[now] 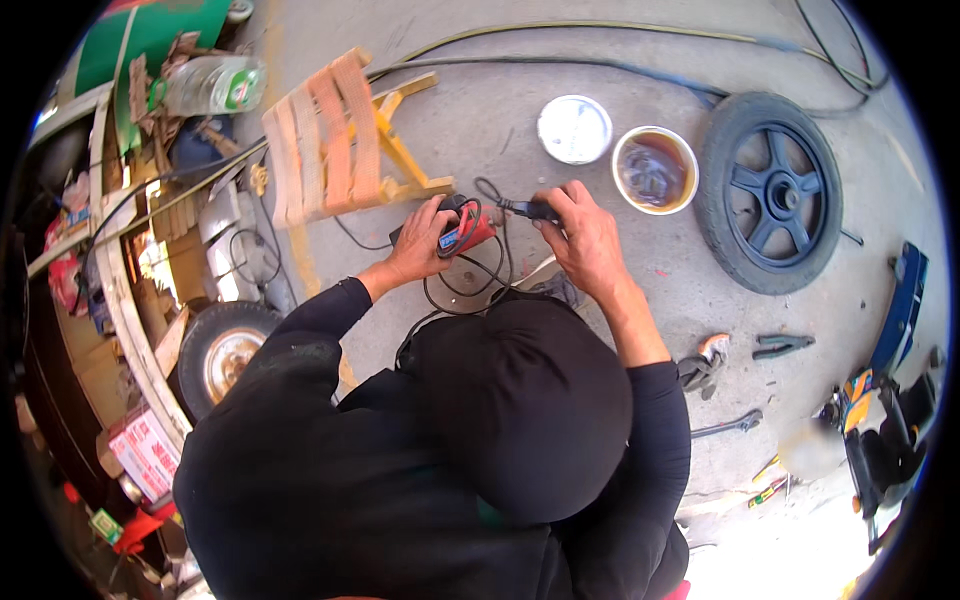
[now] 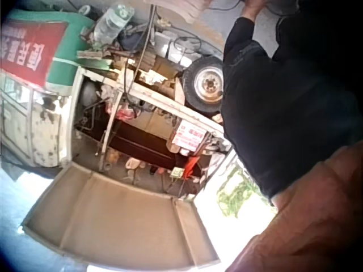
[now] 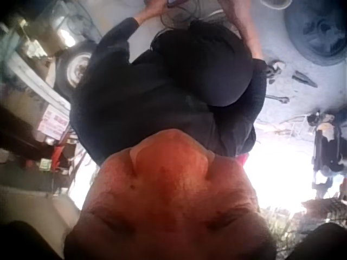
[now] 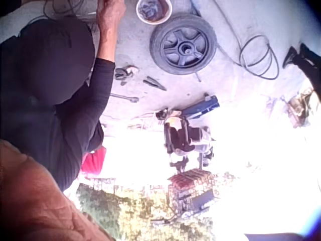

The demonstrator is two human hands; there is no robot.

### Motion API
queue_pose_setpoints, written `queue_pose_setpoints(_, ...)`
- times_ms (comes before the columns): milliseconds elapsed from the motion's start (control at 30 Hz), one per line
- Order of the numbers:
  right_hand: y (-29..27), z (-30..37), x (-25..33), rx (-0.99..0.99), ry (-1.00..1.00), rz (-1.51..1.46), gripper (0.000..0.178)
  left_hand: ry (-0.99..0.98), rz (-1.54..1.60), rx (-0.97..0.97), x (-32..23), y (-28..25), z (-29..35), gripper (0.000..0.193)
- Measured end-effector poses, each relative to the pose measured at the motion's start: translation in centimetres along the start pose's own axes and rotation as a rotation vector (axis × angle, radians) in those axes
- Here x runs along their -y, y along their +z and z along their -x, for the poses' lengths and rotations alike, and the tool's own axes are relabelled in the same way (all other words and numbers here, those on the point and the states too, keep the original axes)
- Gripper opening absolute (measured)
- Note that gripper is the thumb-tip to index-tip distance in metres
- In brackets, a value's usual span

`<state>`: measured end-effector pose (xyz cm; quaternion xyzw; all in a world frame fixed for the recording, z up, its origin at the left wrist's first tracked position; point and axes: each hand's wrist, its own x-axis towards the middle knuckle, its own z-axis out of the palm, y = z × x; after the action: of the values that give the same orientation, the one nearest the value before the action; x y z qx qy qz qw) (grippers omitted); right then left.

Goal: The person applies a substance to the hub of a wheel using a red tool, then inserts a metal rod into the hub. They wipe the scooter's front fender with a cloth, pick up the wheel, and mount it onto the scooter's front fork, securing it with a bolt and tightening it with a wrench.

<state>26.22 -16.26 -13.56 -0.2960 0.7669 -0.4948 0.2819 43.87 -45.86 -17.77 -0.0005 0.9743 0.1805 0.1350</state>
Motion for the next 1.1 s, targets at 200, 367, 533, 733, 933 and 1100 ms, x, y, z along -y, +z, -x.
queue_pose_setpoints(200,9.0,-4.2,-1.5,0.632,-0.063,-0.403,0.055,0.099,-0.367,0.3,7.2,-6.3,5.7,0.065)
queue_pose_setpoints(367,2.1,-0.2,-2.7,0.52,0.048,-0.092,0.064,0.171,-0.531,0.375,15.6,-7.9,10.9,0.034)
queue_pose_setpoints(533,-12.3,8.9,-2.4,0.368,0.396,0.005,0.067,-0.209,-0.567,0.86,20.1,-11.5,8.7,0.05)
queue_pose_setpoints(733,-23.6,22.9,-2.8,-0.248,0.733,0.246,0.063,-0.231,-0.688,0.647,26.8,-10.6,9.0,0.041)
queue_pose_setpoints(933,-16.2,34.3,-7.9,-0.318,1.038,0.374,0.047,-0.271,-0.63,0.597,25.0,-11.5,4.3,0.04)
queue_pose_setpoints(1100,-7.1,31.2,-11.4,-0.357,0.98,0.571,0.046,-0.259,-0.541,0.513,20.1,-11.9,2.1,0.04)
